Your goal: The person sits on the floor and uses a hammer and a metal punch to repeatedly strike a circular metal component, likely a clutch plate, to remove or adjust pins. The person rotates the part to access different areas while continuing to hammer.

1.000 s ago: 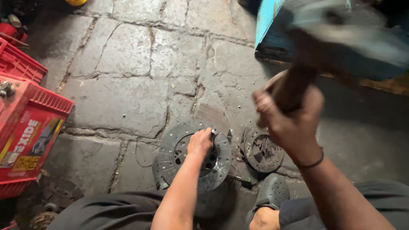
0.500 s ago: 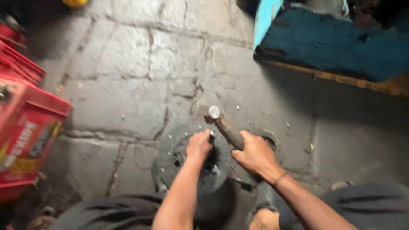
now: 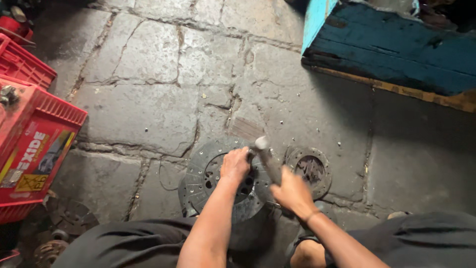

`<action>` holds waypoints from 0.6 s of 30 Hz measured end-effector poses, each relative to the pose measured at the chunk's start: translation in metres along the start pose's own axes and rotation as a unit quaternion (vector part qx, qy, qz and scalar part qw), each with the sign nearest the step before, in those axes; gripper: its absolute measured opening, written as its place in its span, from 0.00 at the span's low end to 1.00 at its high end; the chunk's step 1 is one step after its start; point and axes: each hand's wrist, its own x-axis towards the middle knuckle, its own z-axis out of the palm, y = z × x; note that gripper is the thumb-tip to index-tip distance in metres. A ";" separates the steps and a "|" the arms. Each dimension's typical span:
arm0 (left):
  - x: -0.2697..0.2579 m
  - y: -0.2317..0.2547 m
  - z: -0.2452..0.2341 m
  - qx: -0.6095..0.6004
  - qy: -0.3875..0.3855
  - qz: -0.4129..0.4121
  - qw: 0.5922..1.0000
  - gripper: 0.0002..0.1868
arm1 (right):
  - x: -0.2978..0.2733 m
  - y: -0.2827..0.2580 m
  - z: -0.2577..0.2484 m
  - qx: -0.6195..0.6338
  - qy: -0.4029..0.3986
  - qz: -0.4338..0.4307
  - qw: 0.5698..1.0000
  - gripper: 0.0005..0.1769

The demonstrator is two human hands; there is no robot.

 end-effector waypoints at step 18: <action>0.005 0.004 0.000 -0.003 0.014 -0.004 1.000 0.10 | -0.008 -0.010 -0.030 0.243 0.120 -0.208 0.940 0.21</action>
